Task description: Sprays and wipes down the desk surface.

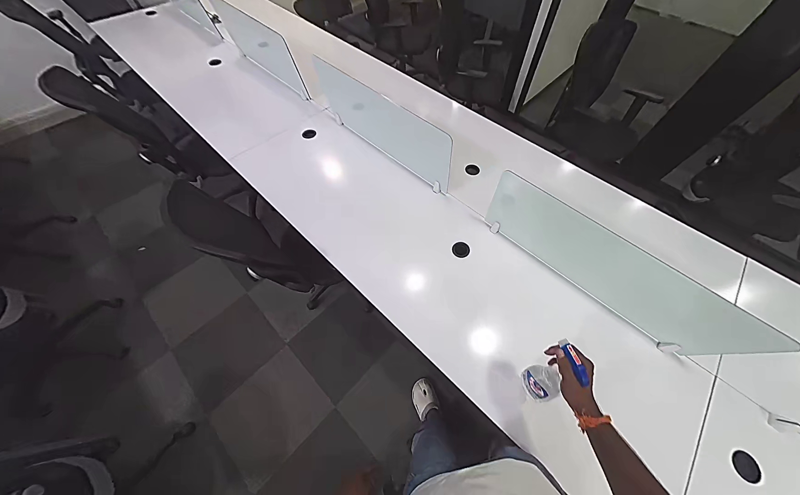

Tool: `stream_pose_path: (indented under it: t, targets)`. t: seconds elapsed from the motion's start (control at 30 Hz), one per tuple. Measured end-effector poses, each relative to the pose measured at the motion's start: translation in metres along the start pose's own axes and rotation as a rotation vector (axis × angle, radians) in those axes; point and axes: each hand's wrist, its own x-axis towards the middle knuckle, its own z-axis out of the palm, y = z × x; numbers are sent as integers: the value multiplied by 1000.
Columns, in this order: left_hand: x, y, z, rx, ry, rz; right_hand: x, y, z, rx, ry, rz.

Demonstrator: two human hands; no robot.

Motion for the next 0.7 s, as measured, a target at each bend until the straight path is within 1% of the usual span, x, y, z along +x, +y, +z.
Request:
stream_pose_path:
  t: [0.07,0.1,0.17,0.23,0.33,0.43,0.5,0.6,0.7]
  targets:
    - [27,-7,-29,-4,56,44,23,-1,19,5,67,37]
    - [31,-3,-42,-7,78,50,33,-1,27,17,97,51]
    - [33,5,-60,10,112,30,51,-1,37,20,130,72]
    - [30,6,-71,-1,123,48,62,-2,45,3,105,71]
    - [19,5,-75,-45,144,62,71,-5,54,-5,-80,40]
    - [11,-16,-66,-32,181,38,66,-5,72,-7,-261,-10]
    - [7,-30,-62,-34,231,0,66,-2,90,-55,-339,-46]
    - [-8,-46,-60,-38,285,-109,56,1,118,-113,-431,-103]
    - [-4,-64,-67,-23,331,-154,52,-7,138,-43,-524,-90]
